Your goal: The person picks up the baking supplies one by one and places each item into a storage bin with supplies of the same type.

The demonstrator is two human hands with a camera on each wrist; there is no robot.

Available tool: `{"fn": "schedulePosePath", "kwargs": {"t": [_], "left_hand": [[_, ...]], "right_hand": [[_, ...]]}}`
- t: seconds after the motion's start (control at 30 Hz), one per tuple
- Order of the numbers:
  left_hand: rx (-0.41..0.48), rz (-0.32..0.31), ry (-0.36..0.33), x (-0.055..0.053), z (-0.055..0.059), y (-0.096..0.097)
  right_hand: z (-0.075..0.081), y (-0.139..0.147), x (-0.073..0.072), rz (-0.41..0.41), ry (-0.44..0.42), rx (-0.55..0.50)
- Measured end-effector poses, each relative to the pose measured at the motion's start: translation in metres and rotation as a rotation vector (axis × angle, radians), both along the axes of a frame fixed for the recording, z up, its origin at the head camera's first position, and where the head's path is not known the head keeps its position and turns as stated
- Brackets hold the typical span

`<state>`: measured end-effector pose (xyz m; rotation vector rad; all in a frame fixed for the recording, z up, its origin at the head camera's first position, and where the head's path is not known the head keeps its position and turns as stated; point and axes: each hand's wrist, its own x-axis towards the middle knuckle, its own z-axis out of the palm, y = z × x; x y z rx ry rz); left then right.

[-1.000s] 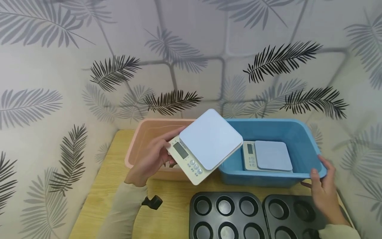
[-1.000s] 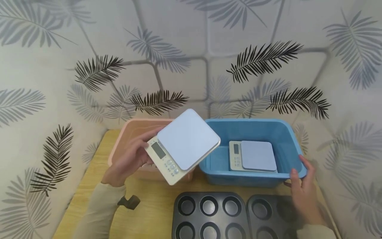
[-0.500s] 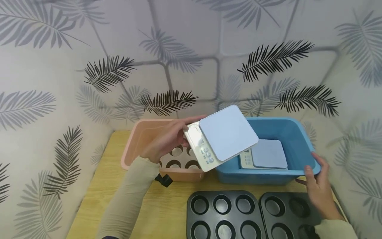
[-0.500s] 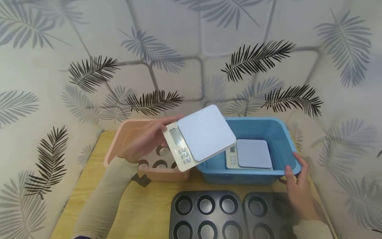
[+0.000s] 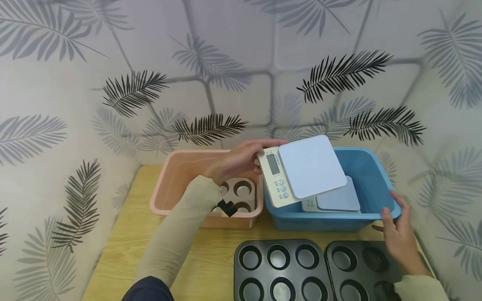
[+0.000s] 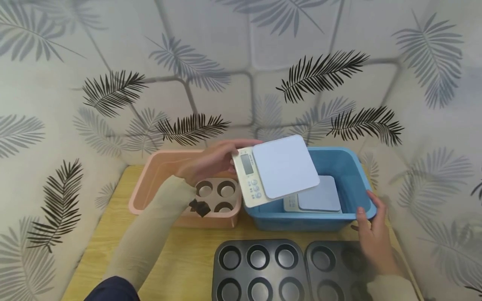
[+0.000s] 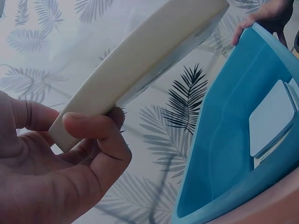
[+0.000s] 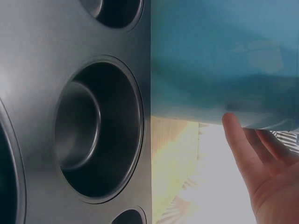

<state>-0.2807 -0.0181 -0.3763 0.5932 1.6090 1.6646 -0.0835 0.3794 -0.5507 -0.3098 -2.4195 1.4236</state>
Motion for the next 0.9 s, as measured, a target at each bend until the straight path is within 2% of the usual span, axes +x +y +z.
{"fn": "schedulePosePath", "kwargs": {"t": [0.3, 0.47, 0.67, 0.9], "left_hand": [[-0.096, -0.093, 0.068, -0.013, -0.006, 0.031], [-0.147, -0.114, 0.039, -0.020, -0.014, 0.052], [-0.156, -0.162, 0.022, -0.028, -0.019, 0.074], [-0.198, -0.124, -0.008, -0.028, -0.029, 0.096]], "right_hand": [[0.000, 0.002, -0.001, 0.010, 0.007, -0.005], [0.002, 0.001, -0.002, 0.018, 0.024, -0.027], [0.001, 0.001, -0.002, 0.012, 0.010, -0.039], [-0.003, 0.003, -0.002, 0.008, 0.015, -0.030]]}}
